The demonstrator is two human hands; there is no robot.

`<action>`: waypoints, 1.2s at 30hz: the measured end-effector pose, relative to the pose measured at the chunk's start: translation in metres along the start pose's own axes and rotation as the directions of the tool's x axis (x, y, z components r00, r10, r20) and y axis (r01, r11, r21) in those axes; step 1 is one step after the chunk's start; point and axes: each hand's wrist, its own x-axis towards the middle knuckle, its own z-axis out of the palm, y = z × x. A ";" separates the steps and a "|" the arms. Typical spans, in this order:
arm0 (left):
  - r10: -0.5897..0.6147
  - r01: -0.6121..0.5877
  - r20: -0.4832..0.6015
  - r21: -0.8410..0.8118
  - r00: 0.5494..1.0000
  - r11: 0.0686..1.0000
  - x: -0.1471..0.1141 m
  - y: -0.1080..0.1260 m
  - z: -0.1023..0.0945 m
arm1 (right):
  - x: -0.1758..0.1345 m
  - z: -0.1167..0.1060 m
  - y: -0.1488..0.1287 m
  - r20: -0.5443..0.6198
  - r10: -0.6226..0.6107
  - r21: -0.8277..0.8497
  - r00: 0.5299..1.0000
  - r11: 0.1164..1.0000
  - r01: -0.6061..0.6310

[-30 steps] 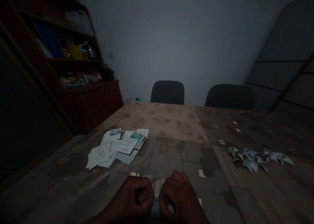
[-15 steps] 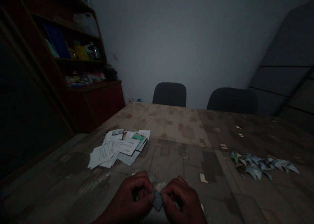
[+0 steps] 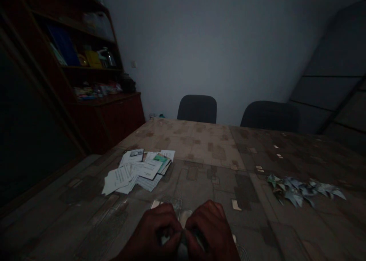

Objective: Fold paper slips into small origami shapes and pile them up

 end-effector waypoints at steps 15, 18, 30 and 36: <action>-0.040 0.037 -0.013 -0.174 0.999 0.984 0.007 0.007 -0.007 | -0.004 -0.006 -0.005 0.126 0.335 0.173 0.934 0.919 -0.353; -0.030 0.025 -0.040 -0.128 0.999 0.991 0.006 0.006 -0.005 | -0.009 -0.001 -0.002 0.106 0.260 0.143 0.960 0.951 -0.274; -0.288 0.288 0.025 -0.168 0.957 0.943 0.004 -0.003 0.006 | -0.005 -0.001 -0.001 0.096 0.348 0.103 0.933 0.929 -0.357; -0.346 0.334 -0.008 -0.241 0.938 0.911 0.004 -0.002 -0.003 | -0.001 -0.011 0.000 0.072 0.541 0.279 0.838 0.796 -0.538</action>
